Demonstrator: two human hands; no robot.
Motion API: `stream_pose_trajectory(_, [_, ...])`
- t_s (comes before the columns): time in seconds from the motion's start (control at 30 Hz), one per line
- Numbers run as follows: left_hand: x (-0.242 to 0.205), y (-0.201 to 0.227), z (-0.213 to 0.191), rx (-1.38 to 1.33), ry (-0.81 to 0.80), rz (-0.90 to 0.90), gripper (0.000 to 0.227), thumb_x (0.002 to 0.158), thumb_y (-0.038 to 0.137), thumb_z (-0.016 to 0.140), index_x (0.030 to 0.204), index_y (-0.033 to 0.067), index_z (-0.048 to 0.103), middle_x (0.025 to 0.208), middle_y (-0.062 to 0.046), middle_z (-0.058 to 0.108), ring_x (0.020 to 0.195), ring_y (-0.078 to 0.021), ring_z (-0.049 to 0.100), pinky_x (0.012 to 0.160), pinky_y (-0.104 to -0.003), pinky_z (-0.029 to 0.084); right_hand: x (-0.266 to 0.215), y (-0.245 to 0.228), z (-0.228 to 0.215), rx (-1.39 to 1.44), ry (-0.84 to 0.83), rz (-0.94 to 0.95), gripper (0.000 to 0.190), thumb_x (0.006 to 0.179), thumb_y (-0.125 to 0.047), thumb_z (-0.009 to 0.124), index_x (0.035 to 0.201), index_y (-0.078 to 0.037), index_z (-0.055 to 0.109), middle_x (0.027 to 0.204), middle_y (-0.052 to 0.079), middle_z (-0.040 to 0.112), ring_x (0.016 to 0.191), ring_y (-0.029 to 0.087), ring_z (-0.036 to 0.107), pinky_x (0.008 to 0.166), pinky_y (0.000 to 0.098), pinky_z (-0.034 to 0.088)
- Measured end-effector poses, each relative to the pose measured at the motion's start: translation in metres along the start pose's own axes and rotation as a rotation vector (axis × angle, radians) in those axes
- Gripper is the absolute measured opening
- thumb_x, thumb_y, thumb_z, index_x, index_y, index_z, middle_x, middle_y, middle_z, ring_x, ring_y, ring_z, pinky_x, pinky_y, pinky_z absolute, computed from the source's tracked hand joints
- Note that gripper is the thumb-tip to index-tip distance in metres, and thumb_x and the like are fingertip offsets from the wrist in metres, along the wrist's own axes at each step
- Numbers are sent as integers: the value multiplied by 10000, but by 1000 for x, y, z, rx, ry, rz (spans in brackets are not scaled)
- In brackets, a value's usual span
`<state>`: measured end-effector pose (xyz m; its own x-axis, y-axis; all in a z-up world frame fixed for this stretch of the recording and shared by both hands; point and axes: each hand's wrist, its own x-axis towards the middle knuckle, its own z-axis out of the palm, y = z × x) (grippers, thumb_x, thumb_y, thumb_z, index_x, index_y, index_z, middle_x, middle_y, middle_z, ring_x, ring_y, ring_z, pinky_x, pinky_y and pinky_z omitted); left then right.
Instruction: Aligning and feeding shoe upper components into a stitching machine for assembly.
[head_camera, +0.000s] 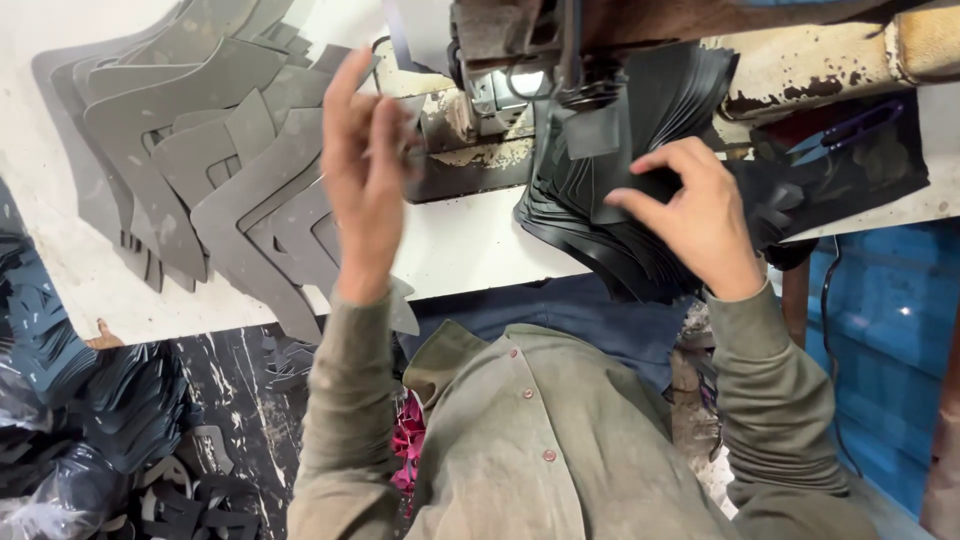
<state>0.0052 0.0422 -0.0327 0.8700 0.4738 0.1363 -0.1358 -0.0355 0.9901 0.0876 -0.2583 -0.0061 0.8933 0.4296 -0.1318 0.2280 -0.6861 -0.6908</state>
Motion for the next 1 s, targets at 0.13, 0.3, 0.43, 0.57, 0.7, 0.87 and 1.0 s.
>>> stream_pose_trajectory(0.13, [-27,-16,-91,688,35,-10,359,1129,43,554,1457,164,632,1161,-53,707,909,-126,609,728,-280,511,4,35,3,74,-10,34,150,973,-142,808,1005,-21,725,1029,54,693,682,99,543,594,265,425])
stream_pose_trajectory(0.3, [-54,-14,-158,1601,68,40,592,880,115,809,1408,-61,606,1267,-241,566,1206,-385,469,937,-479,406,5,15,-1,95,52,41,157,1040,-151,733,1068,-8,674,847,26,667,663,74,550,593,244,423])
stream_pose_trajectory(0.43, [-53,-3,-177,1481,87,-49,440,836,123,876,1197,16,648,1135,-220,603,1091,-374,563,928,-439,474,8,16,2,33,-97,44,240,897,-176,821,965,16,694,751,48,639,603,98,525,543,271,415])
stream_pose_trajectory(0.57, [-44,56,-166,1050,180,-177,206,1021,120,795,1159,40,664,986,-64,676,873,-215,641,756,-356,495,1,50,-7,10,-27,-126,236,1092,-145,737,979,54,681,798,52,621,704,71,528,650,252,428])
stream_pose_trajectory(0.7, [-55,100,-139,284,425,-175,148,1059,220,615,1019,83,657,858,30,643,732,-83,626,597,-265,485,-4,-43,-22,66,186,126,225,1077,-147,737,988,57,705,691,85,579,621,97,519,579,273,369])
stream_pose_trajectory(0.87, [-83,59,-78,-117,276,-221,130,1044,144,696,1002,22,683,1037,27,625,848,-83,581,784,-290,538,-14,-106,37,301,-158,-135,129,1015,-108,709,1035,14,746,835,43,727,745,61,649,675,228,532])
stream_pose_trajectory(1.0, [-102,30,-19,-281,164,-372,131,1017,75,661,1010,-40,723,1089,-9,598,872,-79,524,732,-261,416,-14,-138,67,315,-363,-196,140,990,-113,680,1056,3,721,773,107,695,645,132,582,587,288,475])
